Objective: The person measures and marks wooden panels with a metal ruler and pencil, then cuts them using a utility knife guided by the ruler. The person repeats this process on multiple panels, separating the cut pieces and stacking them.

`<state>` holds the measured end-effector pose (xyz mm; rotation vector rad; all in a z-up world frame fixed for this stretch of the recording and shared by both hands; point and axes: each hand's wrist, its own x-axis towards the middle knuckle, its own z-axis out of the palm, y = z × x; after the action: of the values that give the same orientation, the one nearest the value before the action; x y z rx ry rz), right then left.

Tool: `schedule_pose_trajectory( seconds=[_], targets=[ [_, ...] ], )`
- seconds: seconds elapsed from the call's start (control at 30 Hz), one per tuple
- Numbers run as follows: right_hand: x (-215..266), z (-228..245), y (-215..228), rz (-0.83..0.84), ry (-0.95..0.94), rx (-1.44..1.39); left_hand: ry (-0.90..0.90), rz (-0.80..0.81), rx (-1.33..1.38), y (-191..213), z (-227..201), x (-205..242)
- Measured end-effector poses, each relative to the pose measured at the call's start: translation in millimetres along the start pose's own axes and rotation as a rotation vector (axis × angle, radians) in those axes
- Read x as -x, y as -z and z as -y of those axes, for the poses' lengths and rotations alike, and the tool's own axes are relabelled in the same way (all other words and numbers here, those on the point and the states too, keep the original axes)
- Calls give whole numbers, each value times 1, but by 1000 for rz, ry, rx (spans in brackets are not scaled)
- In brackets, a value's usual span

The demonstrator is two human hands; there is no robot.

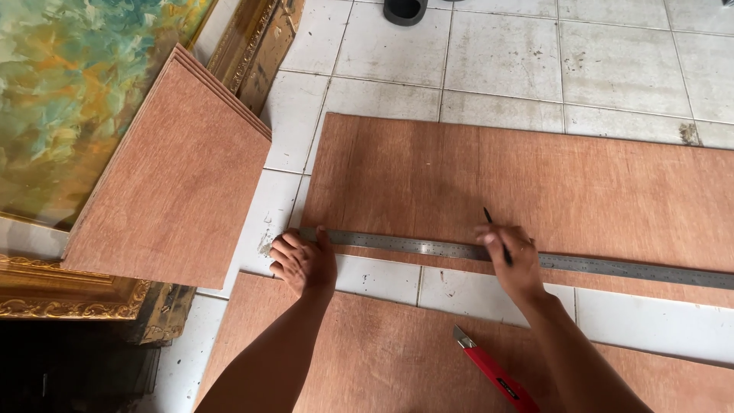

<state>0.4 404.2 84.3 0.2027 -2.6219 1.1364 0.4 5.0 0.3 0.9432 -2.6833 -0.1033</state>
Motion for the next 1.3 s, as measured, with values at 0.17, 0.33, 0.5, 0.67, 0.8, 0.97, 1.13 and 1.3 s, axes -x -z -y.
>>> schedule_pose_trajectory(
  seconds=[0.17, 0.33, 0.5, 0.67, 0.8, 0.97, 1.13, 1.3],
  targets=[
    [-34, 47, -20, -20, -206, -440, -3, -27, 11, -2, 2, 1],
    [-43, 60, -68, -40, -332, -626, -13, -57, 6, -9, 3, -2],
    [-24, 51, -86, -20, -203, -449, -32, -116, -8, -13, 3, -2],
    [-15, 42, -85, -44, -178, -455, -25, -88, -7, -9, -1, -1],
    [-18, 23, -95, -108, -199, -585, -30, -91, -3, -8, 0, -1],
    [-27, 44, -85, -89, -181, -603, -29, -85, -6, -7, 0, 0],
    [-28, 69, -77, -54, -135, -524, -23, -77, -17, -7, -1, -1],
    [-24, 43, -95, -23, -56, -362, -30, -77, -13, -3, -2, -1]
  ],
)
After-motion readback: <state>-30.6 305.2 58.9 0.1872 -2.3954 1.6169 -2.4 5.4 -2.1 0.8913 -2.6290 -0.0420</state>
